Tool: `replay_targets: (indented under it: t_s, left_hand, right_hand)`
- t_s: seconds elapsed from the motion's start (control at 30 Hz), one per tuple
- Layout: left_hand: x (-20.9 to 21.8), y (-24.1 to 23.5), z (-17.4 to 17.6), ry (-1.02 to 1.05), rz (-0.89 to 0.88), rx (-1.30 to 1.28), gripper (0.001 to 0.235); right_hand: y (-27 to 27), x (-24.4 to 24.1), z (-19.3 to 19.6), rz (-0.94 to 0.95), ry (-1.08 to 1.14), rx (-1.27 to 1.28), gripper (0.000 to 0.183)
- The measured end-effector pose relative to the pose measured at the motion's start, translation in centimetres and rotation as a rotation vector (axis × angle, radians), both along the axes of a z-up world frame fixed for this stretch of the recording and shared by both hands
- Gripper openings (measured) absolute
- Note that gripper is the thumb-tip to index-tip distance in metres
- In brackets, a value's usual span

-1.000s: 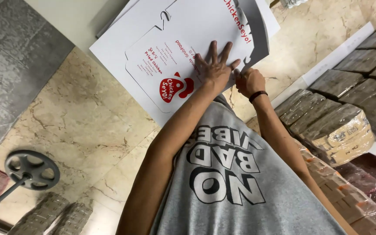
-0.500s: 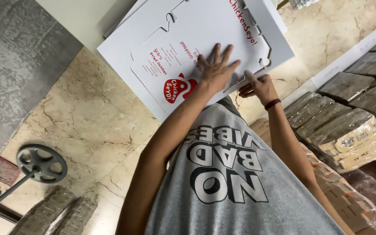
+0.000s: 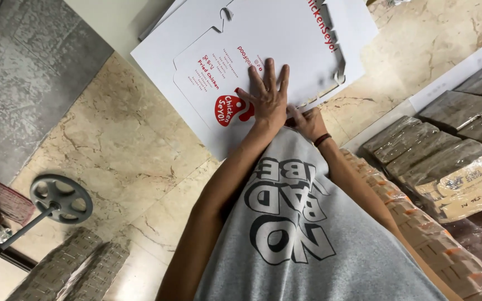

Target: Manually separating pre-cut cardboard box templates from a larger sheet of corrugated board and stacking them.

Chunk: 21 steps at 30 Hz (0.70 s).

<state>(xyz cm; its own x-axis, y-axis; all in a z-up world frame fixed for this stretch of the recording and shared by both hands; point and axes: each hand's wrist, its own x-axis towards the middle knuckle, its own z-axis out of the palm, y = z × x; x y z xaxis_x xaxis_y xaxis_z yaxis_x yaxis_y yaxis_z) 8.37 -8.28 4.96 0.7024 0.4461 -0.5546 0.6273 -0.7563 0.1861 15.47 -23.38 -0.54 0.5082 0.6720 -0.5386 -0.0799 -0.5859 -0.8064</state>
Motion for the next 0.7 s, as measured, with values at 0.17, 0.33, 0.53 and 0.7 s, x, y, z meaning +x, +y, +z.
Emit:
replay_targets:
  t_s: [0.17,0.33,0.53,0.7]
  left_hand:
    - [0.0,0.4,0.4,-0.009,0.014,0.014,0.106]
    - [-0.1,0.7,0.1,-0.003,0.024,0.011,0.103]
    - [0.2,0.3,0.0,0.001,0.048,0.049,0.114]
    - [0.5,0.5,-9.4,-0.701,0.099,0.856,0.068]
  right_hand:
    - [0.8,-1.0,3.1,-0.045,0.044,-0.033,0.039]
    - [1.1,-1.8,0.2,-0.381,0.576,-0.086,0.047]
    - [1.7,-3.6,2.8,-0.399,0.545,-0.029,0.041]
    - [3.3,-5.1,10.2,-0.454,0.491,0.014,0.034]
